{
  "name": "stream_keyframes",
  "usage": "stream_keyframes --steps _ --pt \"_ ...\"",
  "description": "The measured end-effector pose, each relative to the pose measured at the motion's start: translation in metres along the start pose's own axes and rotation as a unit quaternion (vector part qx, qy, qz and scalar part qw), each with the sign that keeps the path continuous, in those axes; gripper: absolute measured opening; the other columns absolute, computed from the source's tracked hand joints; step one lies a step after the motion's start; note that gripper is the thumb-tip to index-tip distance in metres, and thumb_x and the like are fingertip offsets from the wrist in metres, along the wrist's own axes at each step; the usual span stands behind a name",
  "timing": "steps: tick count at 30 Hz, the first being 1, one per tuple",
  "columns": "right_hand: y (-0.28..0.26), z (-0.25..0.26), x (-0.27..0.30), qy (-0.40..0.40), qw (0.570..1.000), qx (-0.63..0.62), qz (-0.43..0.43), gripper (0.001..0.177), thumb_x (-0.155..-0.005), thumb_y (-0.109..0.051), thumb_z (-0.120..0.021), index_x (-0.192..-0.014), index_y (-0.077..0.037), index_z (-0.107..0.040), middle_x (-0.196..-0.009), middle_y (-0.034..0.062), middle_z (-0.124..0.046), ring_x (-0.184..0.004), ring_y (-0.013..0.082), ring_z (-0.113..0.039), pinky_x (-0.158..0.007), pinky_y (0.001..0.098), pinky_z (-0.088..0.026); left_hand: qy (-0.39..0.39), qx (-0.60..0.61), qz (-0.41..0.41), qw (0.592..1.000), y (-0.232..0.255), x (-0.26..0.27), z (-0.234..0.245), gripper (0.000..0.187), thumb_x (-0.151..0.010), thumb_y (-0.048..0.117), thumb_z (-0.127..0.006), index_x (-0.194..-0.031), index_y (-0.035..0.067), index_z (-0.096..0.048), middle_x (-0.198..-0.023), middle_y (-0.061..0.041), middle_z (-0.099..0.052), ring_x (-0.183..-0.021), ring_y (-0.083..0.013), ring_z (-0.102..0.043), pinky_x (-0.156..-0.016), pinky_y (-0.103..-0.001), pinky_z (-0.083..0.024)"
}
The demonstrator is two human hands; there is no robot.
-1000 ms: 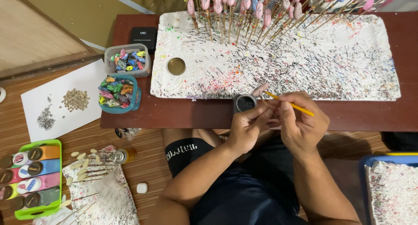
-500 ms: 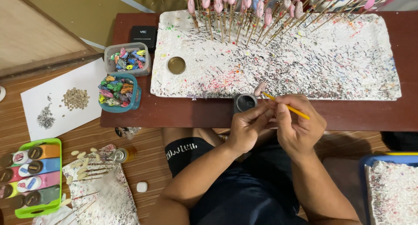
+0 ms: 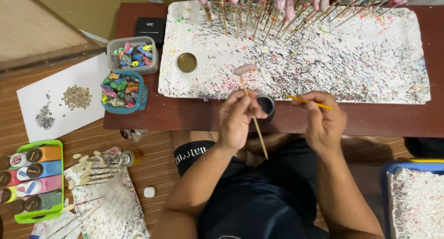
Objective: Painting small black details on fishing lures with a thin brush.
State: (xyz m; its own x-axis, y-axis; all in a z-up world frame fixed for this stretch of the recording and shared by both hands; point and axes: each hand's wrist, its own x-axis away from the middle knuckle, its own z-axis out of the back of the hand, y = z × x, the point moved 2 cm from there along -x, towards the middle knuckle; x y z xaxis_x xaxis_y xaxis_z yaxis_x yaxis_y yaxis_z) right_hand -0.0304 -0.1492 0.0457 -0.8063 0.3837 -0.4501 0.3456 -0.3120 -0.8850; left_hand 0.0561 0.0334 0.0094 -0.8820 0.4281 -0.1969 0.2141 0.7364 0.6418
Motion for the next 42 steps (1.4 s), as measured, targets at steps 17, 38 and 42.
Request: stream_keyframes --steps 17,38,42 --pt "0.006 -0.029 -0.015 -0.162 0.954 0.251 -0.023 0.013 -0.097 -0.01 -0.071 -0.109 -0.005 -0.074 -0.094 0.0112 -0.069 -0.077 0.0232 -0.069 -0.065 0.0325 -0.055 0.079 0.049 0.023 0.995 0.012 -0.007 0.016 0.035 -0.111 0.022 -0.053 -0.133 -0.004 -0.061 -0.097 -0.002 -0.056 -0.079 -0.0089 -0.045 -0.066 -0.024 -0.036" --pt "-0.07 -0.031 -0.011 -0.029 0.978 0.151 0.14 0.012 -0.1 0.004 -0.07 -0.111 0.002 -0.067 -0.107 0.0132 -0.073 -0.097 0.0238 -0.072 -0.091 0.0309 -0.056 -0.025 -0.112 0.046 0.992 -0.059 0.024 -0.018 0.024 -0.109 0.004 -0.063 -0.132 -0.001 -0.068 -0.119 -0.008 -0.071 -0.113 -0.0137 -0.064 -0.104 -0.031 -0.053" --pt "-0.076 -0.033 -0.013 -0.035 0.974 0.17 0.145 0.013 -0.098 0.006 -0.071 -0.109 0.002 -0.068 -0.105 0.0128 -0.073 -0.097 0.0237 -0.072 -0.087 0.0298 -0.057 -0.047 -0.185 -0.021 0.981 -0.055 0.023 -0.023 0.025 -0.109 0.004 -0.064 -0.133 -0.001 -0.067 -0.118 -0.006 -0.07 -0.121 -0.0119 -0.059 -0.111 -0.03 -0.047"
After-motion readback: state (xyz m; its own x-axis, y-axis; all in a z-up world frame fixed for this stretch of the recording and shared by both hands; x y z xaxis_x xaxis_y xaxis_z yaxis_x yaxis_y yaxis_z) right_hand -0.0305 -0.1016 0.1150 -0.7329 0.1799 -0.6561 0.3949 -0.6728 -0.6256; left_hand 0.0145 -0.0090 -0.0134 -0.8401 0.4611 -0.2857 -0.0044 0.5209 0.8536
